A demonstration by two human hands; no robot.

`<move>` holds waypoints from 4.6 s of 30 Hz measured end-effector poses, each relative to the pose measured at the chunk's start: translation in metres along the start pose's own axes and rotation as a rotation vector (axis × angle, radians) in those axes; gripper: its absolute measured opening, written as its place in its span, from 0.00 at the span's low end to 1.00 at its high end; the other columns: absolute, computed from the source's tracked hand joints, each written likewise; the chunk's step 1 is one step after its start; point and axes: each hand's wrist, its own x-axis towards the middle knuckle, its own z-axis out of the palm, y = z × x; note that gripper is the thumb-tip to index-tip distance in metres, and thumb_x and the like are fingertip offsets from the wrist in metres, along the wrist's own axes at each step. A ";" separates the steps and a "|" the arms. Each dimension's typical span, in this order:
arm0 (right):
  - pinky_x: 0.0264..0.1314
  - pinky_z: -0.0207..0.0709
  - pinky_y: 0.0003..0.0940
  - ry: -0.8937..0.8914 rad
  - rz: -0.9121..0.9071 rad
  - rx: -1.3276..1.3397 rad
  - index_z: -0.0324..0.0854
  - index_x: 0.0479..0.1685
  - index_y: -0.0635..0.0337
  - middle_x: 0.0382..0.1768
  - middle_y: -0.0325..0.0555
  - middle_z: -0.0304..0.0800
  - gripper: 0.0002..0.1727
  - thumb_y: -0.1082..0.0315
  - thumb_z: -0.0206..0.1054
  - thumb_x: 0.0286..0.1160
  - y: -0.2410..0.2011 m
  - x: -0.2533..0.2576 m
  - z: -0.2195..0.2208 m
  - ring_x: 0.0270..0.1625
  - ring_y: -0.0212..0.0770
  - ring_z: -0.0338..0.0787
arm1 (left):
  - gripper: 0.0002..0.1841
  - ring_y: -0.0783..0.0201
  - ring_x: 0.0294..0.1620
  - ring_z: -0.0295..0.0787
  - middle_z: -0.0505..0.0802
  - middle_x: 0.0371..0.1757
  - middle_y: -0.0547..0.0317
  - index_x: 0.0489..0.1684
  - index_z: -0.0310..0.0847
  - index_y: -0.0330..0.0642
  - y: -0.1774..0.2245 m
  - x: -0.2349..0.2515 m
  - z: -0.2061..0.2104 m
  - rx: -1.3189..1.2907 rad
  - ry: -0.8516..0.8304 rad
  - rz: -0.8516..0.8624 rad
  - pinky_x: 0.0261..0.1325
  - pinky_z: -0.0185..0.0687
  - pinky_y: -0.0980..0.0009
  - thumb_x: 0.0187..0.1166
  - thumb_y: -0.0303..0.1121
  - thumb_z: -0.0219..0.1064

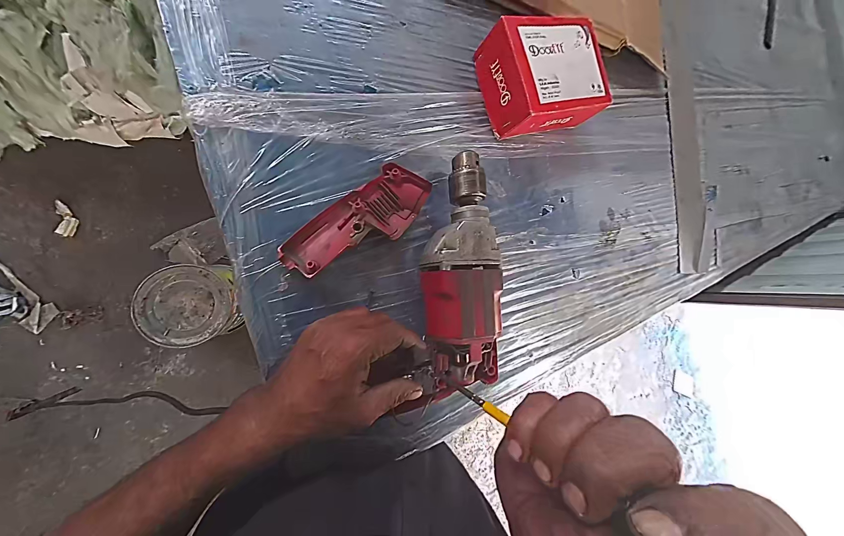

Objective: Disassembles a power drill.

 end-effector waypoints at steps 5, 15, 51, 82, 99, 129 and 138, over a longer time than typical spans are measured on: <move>0.28 0.76 0.28 0.059 -0.040 -0.042 0.80 0.38 0.57 0.26 0.39 0.77 0.18 0.55 0.53 0.88 -0.001 -0.002 0.003 0.25 0.35 0.78 | 0.20 0.72 0.53 0.88 0.95 0.49 0.72 0.55 0.91 0.58 0.000 0.000 0.002 -0.022 0.023 0.012 0.58 0.83 0.68 0.75 0.57 0.72; 0.36 0.77 0.29 0.061 -0.015 -0.165 0.81 0.38 0.58 0.28 0.39 0.77 0.17 0.55 0.56 0.83 -0.008 -0.008 0.010 0.31 0.35 0.80 | 0.31 0.70 0.56 0.88 0.95 0.54 0.68 0.64 0.89 0.58 -0.004 -0.002 -0.006 -0.078 -0.047 0.056 0.61 0.82 0.66 0.64 0.64 0.78; 0.33 0.78 0.30 0.118 0.028 -0.094 0.81 0.36 0.59 0.26 0.39 0.78 0.16 0.57 0.57 0.81 -0.011 -0.004 0.001 0.28 0.36 0.80 | 0.30 0.67 0.65 0.84 0.92 0.63 0.67 0.73 0.83 0.57 -0.004 0.001 -0.022 -0.092 -0.234 0.058 0.72 0.77 0.64 0.70 0.53 0.78; 0.30 0.77 0.28 0.169 -0.008 -0.142 0.80 0.37 0.57 0.27 0.38 0.78 0.17 0.54 0.55 0.85 -0.008 -0.004 0.008 0.26 0.34 0.80 | 0.34 0.68 0.65 0.84 0.92 0.64 0.68 0.74 0.83 0.57 -0.004 0.002 -0.020 -0.087 -0.232 0.067 0.71 0.77 0.65 0.67 0.59 0.78; 0.33 0.77 0.27 0.070 0.016 -0.138 0.79 0.38 0.57 0.27 0.38 0.77 0.15 0.56 0.56 0.84 -0.008 -0.006 0.008 0.27 0.33 0.79 | 0.33 0.68 0.64 0.84 0.92 0.62 0.68 0.73 0.83 0.59 -0.005 0.001 -0.018 -0.071 -0.224 0.063 0.68 0.78 0.64 0.68 0.60 0.77; 0.23 0.64 0.30 -0.274 0.054 -0.098 0.73 0.31 0.51 0.18 0.40 0.65 0.19 0.51 0.50 0.87 0.002 -0.003 -0.003 0.20 0.37 0.68 | 0.37 0.61 0.65 0.84 0.92 0.63 0.66 0.74 0.81 0.58 0.001 -0.005 -0.004 0.095 -0.172 0.118 0.68 0.78 0.58 0.59 0.56 0.82; 0.25 0.69 0.32 -0.244 0.019 0.006 0.74 0.35 0.51 0.19 0.40 0.69 0.18 0.51 0.51 0.91 0.005 0.000 -0.006 0.20 0.37 0.70 | 0.38 0.60 0.64 0.85 0.93 0.62 0.68 0.72 0.82 0.60 0.000 -0.006 0.003 0.127 -0.117 0.152 0.67 0.78 0.55 0.56 0.57 0.82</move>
